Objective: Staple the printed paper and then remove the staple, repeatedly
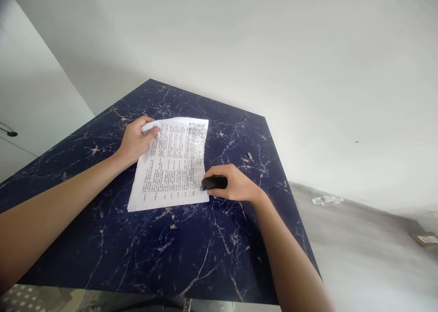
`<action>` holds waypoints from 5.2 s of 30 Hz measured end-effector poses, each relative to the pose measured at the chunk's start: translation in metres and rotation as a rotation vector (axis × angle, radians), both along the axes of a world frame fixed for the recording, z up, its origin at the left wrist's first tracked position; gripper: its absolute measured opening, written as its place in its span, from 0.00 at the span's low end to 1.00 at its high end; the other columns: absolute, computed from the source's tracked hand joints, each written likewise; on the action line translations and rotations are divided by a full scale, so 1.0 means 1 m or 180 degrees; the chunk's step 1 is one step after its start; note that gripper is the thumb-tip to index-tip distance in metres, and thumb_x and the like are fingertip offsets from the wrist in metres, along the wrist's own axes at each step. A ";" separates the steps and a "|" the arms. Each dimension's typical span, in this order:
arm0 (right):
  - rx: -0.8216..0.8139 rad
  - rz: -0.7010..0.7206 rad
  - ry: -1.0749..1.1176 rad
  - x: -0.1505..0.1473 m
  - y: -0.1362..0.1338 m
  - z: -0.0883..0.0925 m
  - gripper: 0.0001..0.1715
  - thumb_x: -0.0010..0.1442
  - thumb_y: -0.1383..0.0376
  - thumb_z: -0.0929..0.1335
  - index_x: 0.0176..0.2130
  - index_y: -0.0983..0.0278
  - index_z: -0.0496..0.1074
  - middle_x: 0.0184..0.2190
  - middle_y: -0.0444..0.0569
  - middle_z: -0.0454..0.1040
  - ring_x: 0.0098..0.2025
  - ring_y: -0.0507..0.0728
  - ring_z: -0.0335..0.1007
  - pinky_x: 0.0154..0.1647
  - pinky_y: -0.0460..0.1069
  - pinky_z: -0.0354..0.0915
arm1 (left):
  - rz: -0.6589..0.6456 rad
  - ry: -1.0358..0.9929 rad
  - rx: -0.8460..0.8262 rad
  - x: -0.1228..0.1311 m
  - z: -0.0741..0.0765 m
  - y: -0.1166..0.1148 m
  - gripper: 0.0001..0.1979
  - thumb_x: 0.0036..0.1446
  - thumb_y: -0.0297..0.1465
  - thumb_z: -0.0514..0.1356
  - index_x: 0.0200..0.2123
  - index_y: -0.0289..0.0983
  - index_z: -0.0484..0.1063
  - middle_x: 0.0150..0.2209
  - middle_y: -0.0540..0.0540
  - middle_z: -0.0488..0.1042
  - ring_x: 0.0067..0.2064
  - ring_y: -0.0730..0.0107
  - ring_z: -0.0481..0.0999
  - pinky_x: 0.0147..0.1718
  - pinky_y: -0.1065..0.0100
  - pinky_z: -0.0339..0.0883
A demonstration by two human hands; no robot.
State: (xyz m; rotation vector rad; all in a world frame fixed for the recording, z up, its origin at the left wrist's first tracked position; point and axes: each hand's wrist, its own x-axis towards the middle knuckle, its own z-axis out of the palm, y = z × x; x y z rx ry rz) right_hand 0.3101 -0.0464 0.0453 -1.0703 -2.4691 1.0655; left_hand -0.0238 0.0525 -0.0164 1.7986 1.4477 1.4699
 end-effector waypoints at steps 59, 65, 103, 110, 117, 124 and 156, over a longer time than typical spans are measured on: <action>0.1152 -0.1168 -0.1027 -0.053 -0.020 -0.023 0.31 0.76 0.51 0.50 0.31 0.61 0.67 0.27 0.50 0.72 0.25 0.56 0.63 0.28 0.52 0.54 | -0.0346 0.0533 0.0065 -0.005 -0.014 0.016 0.06 0.59 0.23 0.62 0.38 0.38 0.71 0.39 0.46 0.77 0.42 0.60 0.75 0.46 0.58 0.65; 0.0493 0.0080 -0.0764 -0.018 -0.007 -0.008 0.23 0.67 0.44 0.65 0.48 0.58 0.71 0.42 0.53 0.77 0.37 0.60 0.71 0.35 0.53 0.63 | -0.0641 0.1075 -0.0026 -0.017 -0.013 0.015 0.12 0.56 0.24 0.65 0.43 0.41 0.71 0.45 0.46 0.77 0.47 0.57 0.74 0.49 0.56 0.64; 0.0038 -0.2670 -0.0227 -0.011 -0.122 -0.033 0.24 0.62 0.66 0.66 0.57 0.60 0.63 0.43 0.54 0.76 0.43 0.63 0.76 0.42 0.56 0.70 | -0.0623 0.0982 0.0466 -0.023 -0.007 0.018 0.10 0.64 0.30 0.54 0.42 0.41 0.75 0.50 0.41 0.68 0.54 0.56 0.72 0.52 0.56 0.70; 0.0980 -0.3541 0.0312 0.048 -0.047 -0.041 0.32 0.70 0.45 0.57 0.58 0.62 0.69 0.56 0.59 0.76 0.59 0.67 0.72 0.60 0.63 0.66 | -0.0490 0.0801 0.0310 -0.026 -0.010 0.024 0.12 0.66 0.32 0.53 0.42 0.41 0.76 0.49 0.42 0.68 0.52 0.56 0.73 0.47 0.58 0.71; 0.0570 -0.2781 -0.1556 0.024 0.036 -0.067 0.62 0.63 0.30 0.55 0.76 0.70 0.44 0.77 0.64 0.32 0.78 0.71 0.21 0.75 0.67 0.29 | -0.0394 0.0594 0.0178 -0.029 -0.016 0.029 0.12 0.63 0.30 0.53 0.41 0.40 0.77 0.48 0.42 0.67 0.48 0.59 0.74 0.46 0.57 0.72; 0.0656 -0.2512 -0.1681 -0.047 0.057 -0.076 0.59 0.66 0.32 0.52 0.76 0.69 0.42 0.77 0.63 0.28 0.78 0.71 0.18 0.73 0.70 0.22 | -0.0373 0.0493 0.0244 -0.027 -0.014 0.027 0.13 0.60 0.26 0.52 0.39 0.39 0.77 0.47 0.42 0.67 0.44 0.61 0.73 0.47 0.57 0.71; 0.1308 -0.0228 -0.0355 -0.138 0.044 -0.068 0.31 0.71 0.70 0.58 0.70 0.63 0.61 0.73 0.54 0.58 0.75 0.59 0.50 0.75 0.61 0.47 | 0.0059 0.0961 0.0857 -0.025 0.011 -0.003 0.14 0.56 0.20 0.51 0.30 0.40 0.73 0.38 0.43 0.71 0.44 0.58 0.74 0.47 0.57 0.69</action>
